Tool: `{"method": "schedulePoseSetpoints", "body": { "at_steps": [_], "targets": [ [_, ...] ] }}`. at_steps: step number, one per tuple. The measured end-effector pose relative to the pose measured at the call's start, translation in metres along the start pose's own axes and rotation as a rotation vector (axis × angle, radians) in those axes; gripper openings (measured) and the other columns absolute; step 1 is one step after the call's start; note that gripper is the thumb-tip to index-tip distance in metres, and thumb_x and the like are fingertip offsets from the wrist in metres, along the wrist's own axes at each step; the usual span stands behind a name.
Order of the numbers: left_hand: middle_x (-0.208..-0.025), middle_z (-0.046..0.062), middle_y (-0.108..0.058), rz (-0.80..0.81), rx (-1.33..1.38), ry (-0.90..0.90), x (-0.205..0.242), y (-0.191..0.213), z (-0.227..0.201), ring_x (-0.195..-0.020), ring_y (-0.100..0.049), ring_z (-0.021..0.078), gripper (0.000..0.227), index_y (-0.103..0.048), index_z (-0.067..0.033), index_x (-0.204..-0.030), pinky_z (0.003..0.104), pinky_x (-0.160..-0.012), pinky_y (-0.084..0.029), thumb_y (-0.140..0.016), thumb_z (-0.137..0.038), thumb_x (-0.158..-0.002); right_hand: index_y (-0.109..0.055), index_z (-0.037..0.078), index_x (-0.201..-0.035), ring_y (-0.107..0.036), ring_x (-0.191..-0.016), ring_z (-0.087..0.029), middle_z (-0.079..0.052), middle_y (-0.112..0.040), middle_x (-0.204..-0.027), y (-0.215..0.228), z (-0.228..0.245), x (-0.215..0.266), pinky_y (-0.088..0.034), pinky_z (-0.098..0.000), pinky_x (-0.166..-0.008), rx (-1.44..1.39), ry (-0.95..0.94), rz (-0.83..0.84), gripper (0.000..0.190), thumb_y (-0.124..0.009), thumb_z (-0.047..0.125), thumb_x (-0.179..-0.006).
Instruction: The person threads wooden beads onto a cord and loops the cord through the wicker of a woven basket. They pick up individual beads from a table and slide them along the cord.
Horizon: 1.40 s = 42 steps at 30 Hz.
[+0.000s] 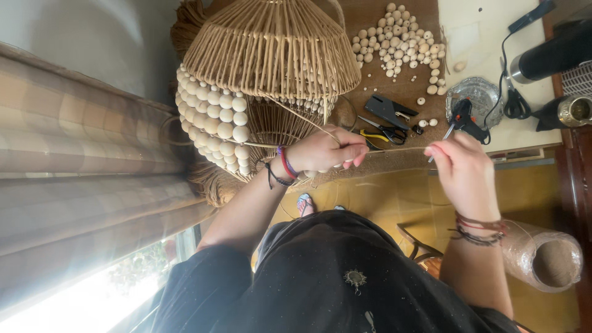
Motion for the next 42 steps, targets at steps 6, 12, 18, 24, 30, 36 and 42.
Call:
{"method": "schedulePoseSetpoints", "body": {
  "at_steps": [6, 12, 18, 24, 30, 36, 42],
  "targets": [
    [-0.060, 0.004, -0.065, 0.008, -0.014, 0.022, -0.001, -0.005, -0.005, -0.058, -0.061, 0.0192, 0.029, -0.069, -0.0135, -0.080, 0.033, -0.063, -0.054, -0.051, -0.018, -0.102, -0.068, 0.009, -0.110, -0.066, -0.087, -0.046, -0.016, -0.062, -0.087, -0.031, 0.091, -0.022, -0.056, -0.0507, -0.069, -0.249, 0.080, 0.173, 0.015, -0.059, 0.020, -0.106],
    [-0.061, 0.004, -0.067, 0.007, -0.106, -0.005, -0.005, -0.009, 0.005, -0.062, -0.066, 0.0243, 0.025, -0.070, -0.0170, -0.081, 0.037, -0.067, -0.055, -0.054, -0.023, -0.100, -0.077, 0.022, -0.099, -0.068, -0.080, -0.028, -0.002, -0.067, -0.083, -0.004, 0.002, 0.000, -0.055, -0.0363, -0.074, -0.144, -0.064, 0.016, 0.013, -0.069, 0.026, -0.109],
    [-0.064, 0.001, -0.070, 0.049, -0.072, 0.030, -0.009, -0.010, 0.009, -0.066, -0.067, 0.0212, 0.027, -0.069, -0.0204, -0.083, 0.035, -0.071, -0.055, -0.052, -0.029, -0.101, -0.074, 0.013, -0.103, -0.067, -0.078, -0.040, -0.014, -0.064, -0.079, -0.021, 0.080, -0.017, -0.054, -0.0478, -0.065, -0.225, 0.089, 0.113, 0.012, -0.065, 0.020, -0.102],
    [-0.064, 0.005, -0.069, 0.030, -0.063, 0.021, -0.006, -0.018, 0.017, -0.064, -0.066, 0.0239, 0.028, -0.069, -0.0166, -0.083, 0.037, -0.070, -0.056, -0.051, -0.024, -0.102, -0.078, 0.020, -0.099, -0.066, -0.069, -0.025, -0.002, -0.065, -0.073, -0.002, 0.017, 0.010, -0.054, -0.0345, -0.069, -0.082, -0.040, -0.083, 0.011, -0.076, 0.028, -0.106],
    [-0.063, -0.005, -0.066, 0.009, -0.129, 0.079, -0.001, -0.005, 0.011, -0.061, -0.064, 0.0064, 0.033, -0.064, -0.0202, -0.078, 0.025, -0.067, -0.050, -0.043, -0.033, -0.101, -0.061, 0.022, -0.146, -0.071, -0.075, -0.020, 0.005, -0.076, -0.116, -0.016, 0.035, 0.004, -0.054, -0.0373, -0.075, 0.044, -0.147, 0.172, 0.044, -0.056, 0.038, -0.105],
    [-0.073, -0.007, -0.069, 0.062, -0.102, -0.013, -0.006, -0.011, 0.014, -0.068, -0.068, 0.0048, 0.028, -0.067, -0.0210, -0.091, 0.022, -0.067, -0.054, -0.045, -0.031, -0.105, -0.078, -0.004, -0.099, -0.064, -0.074, -0.020, -0.015, -0.073, -0.090, 0.010, 0.048, -0.011, -0.050, -0.0315, -0.069, -0.208, 0.157, -0.137, 0.008, -0.073, 0.000, -0.104],
    [-0.065, -0.008, -0.067, 0.022, -0.181, 0.093, -0.009, -0.013, 0.018, -0.055, -0.065, 0.0033, 0.039, -0.066, -0.0216, -0.082, 0.021, -0.063, -0.059, -0.040, -0.043, -0.103, -0.080, -0.005, -0.107, -0.066, -0.081, -0.028, -0.016, -0.075, -0.097, 0.038, -0.035, -0.002, -0.051, -0.0395, -0.077, 0.042, 0.046, -0.266, 0.017, -0.081, 0.010, -0.116]
  ]
}}
Point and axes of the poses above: each hand's wrist, its own x-axis away from the middle knuckle, its own y-axis out of the back of the hand, z = x × y, the point moved 5 cm from there along -x, towards the middle knuckle
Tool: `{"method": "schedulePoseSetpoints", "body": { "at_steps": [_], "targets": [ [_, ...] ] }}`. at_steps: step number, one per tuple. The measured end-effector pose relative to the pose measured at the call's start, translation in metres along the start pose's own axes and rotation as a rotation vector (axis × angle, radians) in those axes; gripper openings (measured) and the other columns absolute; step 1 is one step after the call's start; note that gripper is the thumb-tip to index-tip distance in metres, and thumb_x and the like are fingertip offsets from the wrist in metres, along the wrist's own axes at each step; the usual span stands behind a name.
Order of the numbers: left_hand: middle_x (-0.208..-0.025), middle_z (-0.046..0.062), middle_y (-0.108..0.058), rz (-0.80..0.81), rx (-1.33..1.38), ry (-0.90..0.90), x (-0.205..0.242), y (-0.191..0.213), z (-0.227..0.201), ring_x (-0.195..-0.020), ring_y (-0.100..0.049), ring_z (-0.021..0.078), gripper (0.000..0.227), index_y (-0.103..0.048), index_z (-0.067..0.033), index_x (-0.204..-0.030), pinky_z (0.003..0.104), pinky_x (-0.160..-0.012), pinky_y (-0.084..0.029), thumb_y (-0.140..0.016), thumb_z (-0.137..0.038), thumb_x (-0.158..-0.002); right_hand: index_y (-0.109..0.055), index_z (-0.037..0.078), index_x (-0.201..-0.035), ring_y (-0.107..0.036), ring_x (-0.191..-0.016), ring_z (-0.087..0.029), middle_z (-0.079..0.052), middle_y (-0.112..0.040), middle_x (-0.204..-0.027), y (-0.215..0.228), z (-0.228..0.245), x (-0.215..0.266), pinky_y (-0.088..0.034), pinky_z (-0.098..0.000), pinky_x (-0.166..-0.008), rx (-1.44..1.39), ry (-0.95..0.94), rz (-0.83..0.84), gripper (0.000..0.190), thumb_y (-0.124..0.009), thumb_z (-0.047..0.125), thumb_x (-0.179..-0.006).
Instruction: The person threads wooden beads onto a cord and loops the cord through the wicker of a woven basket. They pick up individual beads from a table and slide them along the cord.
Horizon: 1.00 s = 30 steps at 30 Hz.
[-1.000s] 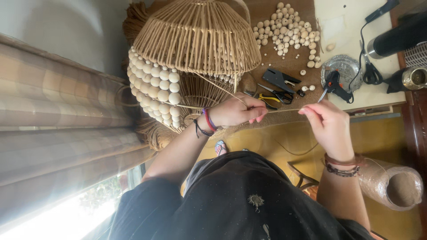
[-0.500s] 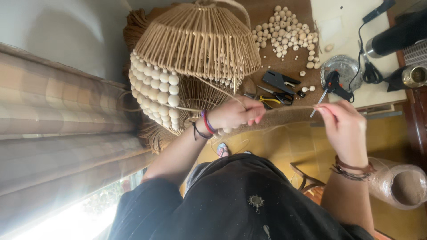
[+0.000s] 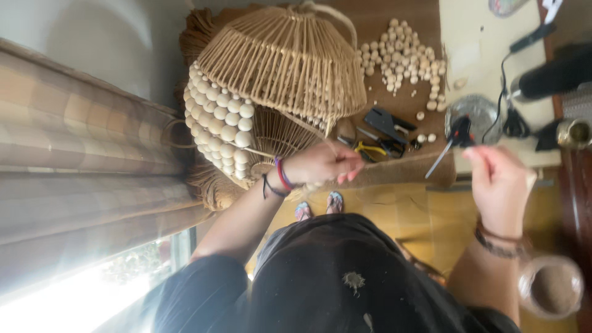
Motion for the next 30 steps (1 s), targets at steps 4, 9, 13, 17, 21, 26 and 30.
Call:
{"method": "schedulePoseSetpoints", "body": {
  "at_steps": [4, 9, 13, 17, 21, 26, 30],
  "targets": [
    [-0.071, -0.003, -0.070, -0.012, 0.134, -0.003, 0.006, 0.003, -0.004, -0.063, -0.066, 0.0063, 0.029, -0.068, -0.0164, -0.088, 0.020, -0.061, -0.054, -0.047, -0.029, -0.104, -0.066, 0.002, -0.127, -0.065, -0.091, -0.027, -0.014, -0.068, -0.107, -0.023, 0.040, -0.016, -0.051, -0.0394, -0.084, -0.124, 0.053, 0.372, 0.022, -0.066, 0.011, -0.107],
    [-0.071, -0.002, -0.068, -0.003, 0.164, -0.021, 0.005, -0.002, -0.009, -0.065, -0.065, 0.0078, 0.025, -0.068, -0.0151, -0.091, 0.022, -0.065, -0.055, -0.049, -0.024, -0.105, -0.069, 0.010, -0.104, -0.070, -0.082, -0.022, -0.005, -0.067, -0.102, -0.066, 0.102, -0.017, -0.057, -0.0382, -0.070, -0.362, 0.245, 0.599, 0.011, -0.059, 0.012, -0.102],
    [-0.070, -0.001, -0.064, -0.015, 0.129, -0.007, 0.010, 0.000, -0.010, -0.063, -0.061, 0.0096, 0.029, -0.062, -0.0121, -0.084, 0.025, -0.065, -0.052, -0.046, -0.027, -0.104, -0.076, 0.007, -0.099, -0.065, -0.075, -0.016, -0.006, -0.073, -0.092, -0.038, 0.029, -0.017, -0.052, -0.0320, -0.074, -0.312, 0.058, 0.415, 0.018, -0.061, 0.012, -0.108],
    [-0.072, -0.002, -0.069, -0.002, 0.062, 0.119, 0.011, 0.008, -0.008, -0.062, -0.064, 0.0089, 0.029, -0.064, -0.0174, -0.086, 0.025, -0.065, -0.056, -0.044, -0.029, -0.103, -0.068, 0.000, -0.126, -0.070, -0.109, -0.024, -0.014, -0.072, -0.126, -0.024, 0.026, -0.018, -0.054, -0.0357, -0.100, -0.274, 0.026, 0.471, 0.027, -0.059, 0.013, -0.105],
    [-0.065, 0.007, -0.069, -0.008, 0.146, 0.072, 0.000, 0.000, 0.000, -0.055, -0.065, 0.0196, 0.032, -0.069, -0.0104, -0.085, 0.036, -0.063, -0.059, -0.048, -0.023, -0.105, -0.074, 0.015, -0.109, -0.072, -0.084, -0.029, -0.004, -0.072, -0.090, -0.066, 0.092, -0.018, -0.058, -0.0404, -0.076, -0.397, 0.104, 0.392, 0.011, -0.068, 0.019, -0.101],
    [-0.065, 0.006, -0.069, 0.035, 0.154, 0.052, -0.002, -0.005, 0.005, -0.059, -0.067, 0.0212, 0.032, -0.066, -0.0120, -0.083, 0.037, -0.064, -0.059, -0.047, -0.028, -0.105, -0.077, 0.018, -0.108, -0.066, -0.082, -0.029, -0.006, -0.068, -0.088, -0.021, -0.042, 0.010, -0.053, -0.0395, -0.080, -0.097, -0.128, 0.188, 0.010, -0.072, 0.015, -0.117],
    [-0.066, 0.004, -0.070, 0.034, 0.159, 0.039, -0.004, 0.001, 0.000, -0.061, -0.065, 0.0187, 0.035, -0.068, -0.0145, -0.084, 0.035, -0.068, -0.058, -0.046, -0.030, -0.107, -0.075, 0.011, -0.119, -0.069, -0.084, -0.038, -0.015, -0.069, -0.090, -0.026, 0.032, -0.003, -0.056, -0.0473, -0.078, -0.055, -0.049, 0.263, 0.015, -0.064, 0.021, -0.116]
  ]
}}
Point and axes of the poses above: each hand's wrist, its own x-axis away from the middle knuckle, its own y-axis out of the back of the hand, z = x × y, the point moved 5 cm from there along -x, towards the middle knuckle
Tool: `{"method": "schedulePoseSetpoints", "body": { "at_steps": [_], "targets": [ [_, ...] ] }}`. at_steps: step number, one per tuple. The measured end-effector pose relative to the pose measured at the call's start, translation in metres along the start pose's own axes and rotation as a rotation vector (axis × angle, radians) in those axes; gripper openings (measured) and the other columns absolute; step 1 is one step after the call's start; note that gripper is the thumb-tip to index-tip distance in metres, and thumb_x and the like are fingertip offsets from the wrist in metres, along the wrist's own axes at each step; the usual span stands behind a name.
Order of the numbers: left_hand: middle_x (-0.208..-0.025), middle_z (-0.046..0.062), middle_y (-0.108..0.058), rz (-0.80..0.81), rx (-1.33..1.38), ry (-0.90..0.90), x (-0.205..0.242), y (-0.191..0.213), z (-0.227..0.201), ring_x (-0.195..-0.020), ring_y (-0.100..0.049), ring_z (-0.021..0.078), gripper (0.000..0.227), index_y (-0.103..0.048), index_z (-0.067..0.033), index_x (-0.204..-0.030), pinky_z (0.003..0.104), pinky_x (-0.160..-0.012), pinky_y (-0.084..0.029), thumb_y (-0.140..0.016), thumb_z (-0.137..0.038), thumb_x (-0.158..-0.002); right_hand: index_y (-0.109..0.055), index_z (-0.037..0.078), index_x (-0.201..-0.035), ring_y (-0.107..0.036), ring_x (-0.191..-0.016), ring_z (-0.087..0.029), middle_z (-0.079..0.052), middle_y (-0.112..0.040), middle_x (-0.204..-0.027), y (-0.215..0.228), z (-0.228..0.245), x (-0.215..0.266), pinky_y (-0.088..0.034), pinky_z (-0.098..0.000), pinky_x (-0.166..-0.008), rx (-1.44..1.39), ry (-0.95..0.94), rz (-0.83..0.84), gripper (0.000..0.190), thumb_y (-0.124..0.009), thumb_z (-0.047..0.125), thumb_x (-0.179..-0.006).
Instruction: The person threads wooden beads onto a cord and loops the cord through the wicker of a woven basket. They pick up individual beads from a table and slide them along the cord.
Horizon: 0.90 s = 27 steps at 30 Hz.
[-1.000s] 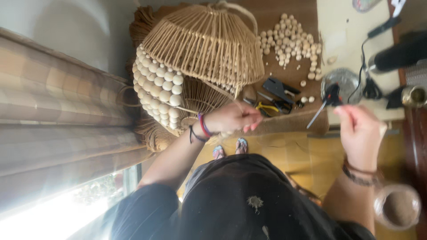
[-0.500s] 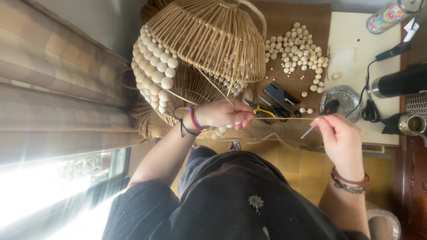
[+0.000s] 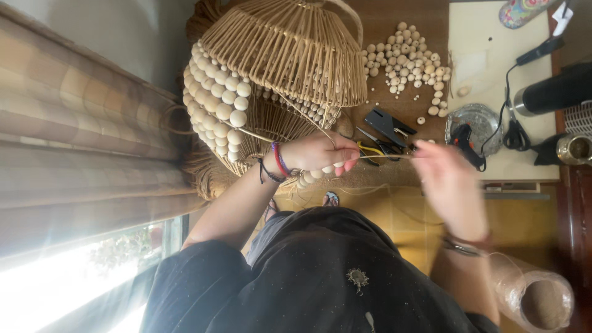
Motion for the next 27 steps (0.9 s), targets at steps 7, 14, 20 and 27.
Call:
{"method": "schedulePoseSetpoints", "body": {
  "at_steps": [7, 14, 20, 27],
  "targets": [
    [-0.067, 0.003, -0.072, 0.001, -0.021, -0.032, -0.001, -0.007, -0.002, -0.066, -0.068, 0.0194, 0.032, -0.069, -0.0149, -0.086, 0.037, -0.072, -0.058, -0.047, -0.028, -0.106, -0.076, 0.015, -0.098, -0.070, -0.080, -0.030, -0.005, -0.071, -0.083, -0.022, -0.001, -0.007, -0.056, -0.0403, -0.076, -0.236, 0.073, 0.034, 0.007, -0.073, 0.019, -0.103],
    [-0.068, 0.002, -0.073, 0.022, -0.027, 0.014, -0.009, -0.008, 0.008, -0.060, -0.067, 0.0159, 0.031, -0.069, -0.0173, -0.086, 0.032, -0.063, -0.058, -0.048, -0.030, -0.104, -0.069, 0.013, -0.125, -0.069, -0.086, -0.033, -0.012, -0.071, -0.096, -0.013, 0.017, -0.010, -0.057, -0.0461, -0.076, -0.279, -0.012, 0.158, 0.022, -0.066, 0.021, -0.104],
    [-0.063, -0.001, -0.070, 0.001, 0.053, 0.051, -0.013, -0.011, 0.007, -0.051, -0.066, 0.0115, 0.032, -0.068, -0.0169, -0.083, 0.028, -0.062, -0.059, -0.048, -0.031, -0.104, -0.074, 0.007, -0.105, -0.068, -0.083, -0.029, -0.010, -0.067, -0.090, -0.029, 0.039, -0.023, -0.056, -0.0408, -0.071, -0.314, 0.186, 0.263, 0.015, -0.062, 0.015, -0.103],
    [-0.067, 0.002, -0.071, 0.004, -0.022, 0.010, -0.011, -0.012, 0.002, -0.061, -0.067, 0.0183, 0.031, -0.066, -0.0165, -0.084, 0.033, -0.065, -0.057, -0.047, -0.030, -0.104, -0.075, 0.013, -0.090, -0.065, -0.068, -0.026, -0.004, -0.063, -0.070, -0.027, 0.017, -0.021, -0.052, -0.0349, -0.065, -0.304, 0.078, 0.060, 0.010, -0.081, 0.020, -0.094]
  ]
}}
Point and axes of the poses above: each hand's wrist, its own x-axis away from the middle knuckle, its own y-axis out of the back of the hand, z = x × y, the point moved 5 cm from there along -x, towards the middle knuckle
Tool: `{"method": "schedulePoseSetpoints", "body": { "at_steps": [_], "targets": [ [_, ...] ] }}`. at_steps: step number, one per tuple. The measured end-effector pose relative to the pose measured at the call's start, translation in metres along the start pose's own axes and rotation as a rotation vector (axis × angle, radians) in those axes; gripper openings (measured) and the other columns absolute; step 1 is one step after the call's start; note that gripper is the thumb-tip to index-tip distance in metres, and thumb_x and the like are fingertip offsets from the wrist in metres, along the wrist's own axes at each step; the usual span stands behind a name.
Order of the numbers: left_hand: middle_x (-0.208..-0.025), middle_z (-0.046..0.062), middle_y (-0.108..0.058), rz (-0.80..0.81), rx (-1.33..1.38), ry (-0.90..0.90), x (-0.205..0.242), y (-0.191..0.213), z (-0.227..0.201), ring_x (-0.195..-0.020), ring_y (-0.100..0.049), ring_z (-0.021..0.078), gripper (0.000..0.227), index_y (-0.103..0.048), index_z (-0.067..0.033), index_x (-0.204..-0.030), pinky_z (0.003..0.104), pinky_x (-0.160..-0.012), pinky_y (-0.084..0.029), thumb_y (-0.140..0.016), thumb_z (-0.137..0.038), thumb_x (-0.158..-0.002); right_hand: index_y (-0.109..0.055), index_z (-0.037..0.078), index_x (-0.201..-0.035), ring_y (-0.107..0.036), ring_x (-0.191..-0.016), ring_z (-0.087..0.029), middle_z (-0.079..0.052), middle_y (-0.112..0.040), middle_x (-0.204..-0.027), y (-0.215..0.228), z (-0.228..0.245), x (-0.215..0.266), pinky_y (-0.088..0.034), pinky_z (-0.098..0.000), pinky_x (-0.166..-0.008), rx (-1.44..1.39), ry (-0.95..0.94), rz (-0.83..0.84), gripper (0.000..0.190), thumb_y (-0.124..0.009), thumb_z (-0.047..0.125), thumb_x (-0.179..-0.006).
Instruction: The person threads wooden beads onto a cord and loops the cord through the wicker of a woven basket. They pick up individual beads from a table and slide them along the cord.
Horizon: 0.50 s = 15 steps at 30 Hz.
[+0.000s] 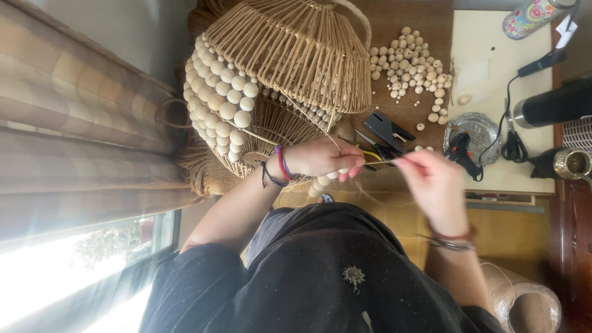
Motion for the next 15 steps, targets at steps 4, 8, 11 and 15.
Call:
{"method": "schedulePoseSetpoints", "body": {
  "at_steps": [4, 8, 11, 15],
  "targets": [
    [-0.067, -0.002, -0.068, 0.000, -0.041, 0.032, 0.002, -0.001, -0.015, -0.061, -0.062, 0.0135, 0.033, -0.064, -0.0180, -0.083, 0.029, -0.067, -0.054, -0.042, -0.031, -0.104, -0.074, 0.009, -0.091, -0.058, -0.064, -0.016, -0.004, -0.065, -0.071, 0.025, -0.027, 0.011, -0.047, -0.0283, -0.063, 0.042, -0.069, 0.001, 0.015, -0.076, 0.019, -0.101],
    [-0.069, -0.008, -0.064, 0.028, -0.018, 0.117, 0.008, 0.002, -0.017, -0.067, -0.059, 0.0068, 0.034, -0.061, -0.0202, -0.083, 0.024, -0.074, -0.048, -0.039, -0.036, -0.103, -0.073, 0.003, -0.098, -0.052, -0.071, -0.013, -0.004, -0.061, -0.077, 0.069, -0.068, 0.028, -0.041, -0.0281, -0.071, 0.148, -0.177, -0.138, 0.017, -0.078, 0.011, -0.111],
    [-0.075, -0.004, -0.070, -0.009, 0.001, 0.065, 0.008, 0.011, -0.015, -0.067, -0.067, 0.0074, 0.035, -0.063, -0.0189, -0.082, 0.023, -0.073, -0.055, -0.041, -0.036, -0.103, -0.068, -0.004, -0.124, -0.068, -0.104, -0.028, -0.018, -0.071, -0.119, 0.048, -0.025, 0.002, -0.052, -0.0398, -0.099, 0.123, 0.015, 0.049, 0.025, -0.067, 0.010, -0.103],
    [-0.076, -0.003, -0.070, 0.023, -0.014, 0.027, 0.004, 0.008, -0.007, -0.069, -0.066, 0.0092, 0.033, -0.064, -0.0185, -0.088, 0.025, -0.071, -0.056, -0.039, -0.033, -0.105, -0.069, 0.007, -0.114, -0.068, -0.078, -0.019, -0.008, -0.072, -0.102, -0.017, 0.023, -0.007, -0.053, -0.0343, -0.074, 0.047, 0.068, 0.243, 0.021, -0.067, 0.021, -0.099]
  ]
}}
Point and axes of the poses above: each hand's wrist, its own x-axis away from the middle knuckle, its own y-axis out of the back of the hand, z = x × y, the point moved 5 cm from there along -x, towards the middle knuckle
